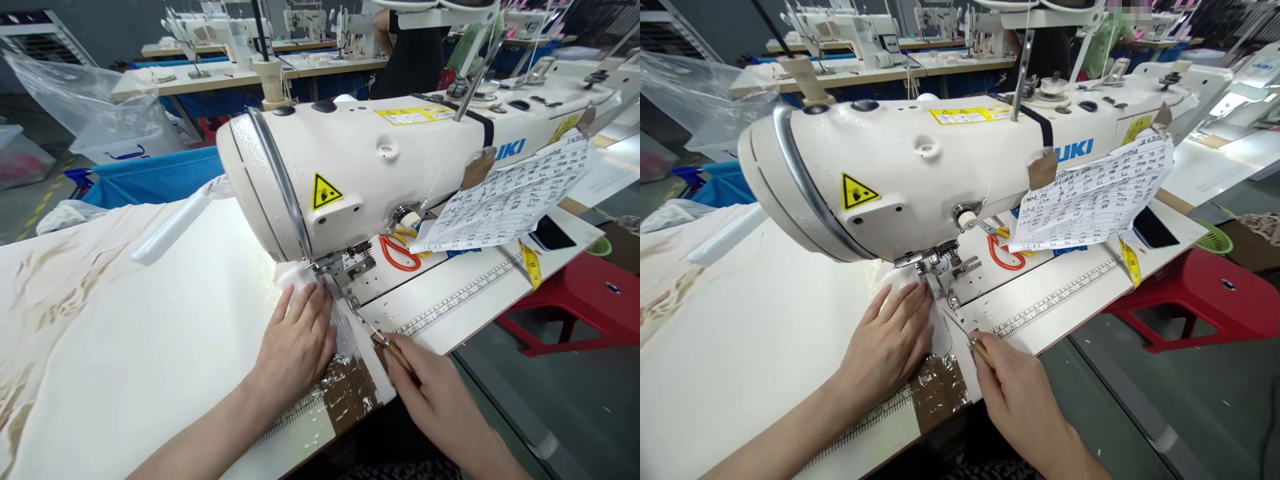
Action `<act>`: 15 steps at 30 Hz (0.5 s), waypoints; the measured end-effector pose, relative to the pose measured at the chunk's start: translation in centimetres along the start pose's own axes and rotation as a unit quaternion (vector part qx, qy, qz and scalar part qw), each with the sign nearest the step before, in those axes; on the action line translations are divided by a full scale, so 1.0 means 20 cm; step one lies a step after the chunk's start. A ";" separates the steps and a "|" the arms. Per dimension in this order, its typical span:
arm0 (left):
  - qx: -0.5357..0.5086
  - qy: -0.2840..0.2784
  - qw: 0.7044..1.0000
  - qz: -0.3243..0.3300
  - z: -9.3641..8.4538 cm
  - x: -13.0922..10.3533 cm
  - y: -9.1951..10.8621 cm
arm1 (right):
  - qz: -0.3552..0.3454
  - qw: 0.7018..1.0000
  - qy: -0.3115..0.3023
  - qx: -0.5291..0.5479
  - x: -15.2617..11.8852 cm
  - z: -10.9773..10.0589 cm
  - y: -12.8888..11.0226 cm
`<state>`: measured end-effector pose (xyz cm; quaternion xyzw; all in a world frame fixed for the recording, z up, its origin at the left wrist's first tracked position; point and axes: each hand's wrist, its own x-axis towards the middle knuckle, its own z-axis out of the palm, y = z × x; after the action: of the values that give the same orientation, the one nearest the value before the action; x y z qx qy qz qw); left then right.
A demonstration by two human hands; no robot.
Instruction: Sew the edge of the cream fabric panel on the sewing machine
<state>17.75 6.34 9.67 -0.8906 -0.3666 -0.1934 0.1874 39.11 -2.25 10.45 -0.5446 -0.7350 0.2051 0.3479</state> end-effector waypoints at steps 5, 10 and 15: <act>0.015 -0.008 1.000 0.002 -0.01 -0.01 0.02 | 0.035 0.998 -0.011 0.051 0.02 -0.03 0.01; 0.020 -0.013 1.000 0.012 -0.01 -0.02 0.02 | 0.024 0.999 -0.002 0.045 0.02 -0.02 0.01; 0.010 -0.012 1.000 0.013 0.00 -0.02 0.02 | 0.028 0.998 -0.001 0.048 0.01 -0.03 0.01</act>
<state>17.81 5.79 9.43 -0.8958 -0.3587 -0.1766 0.1941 39.62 -2.07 10.74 -0.5471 -0.7093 0.2507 0.3672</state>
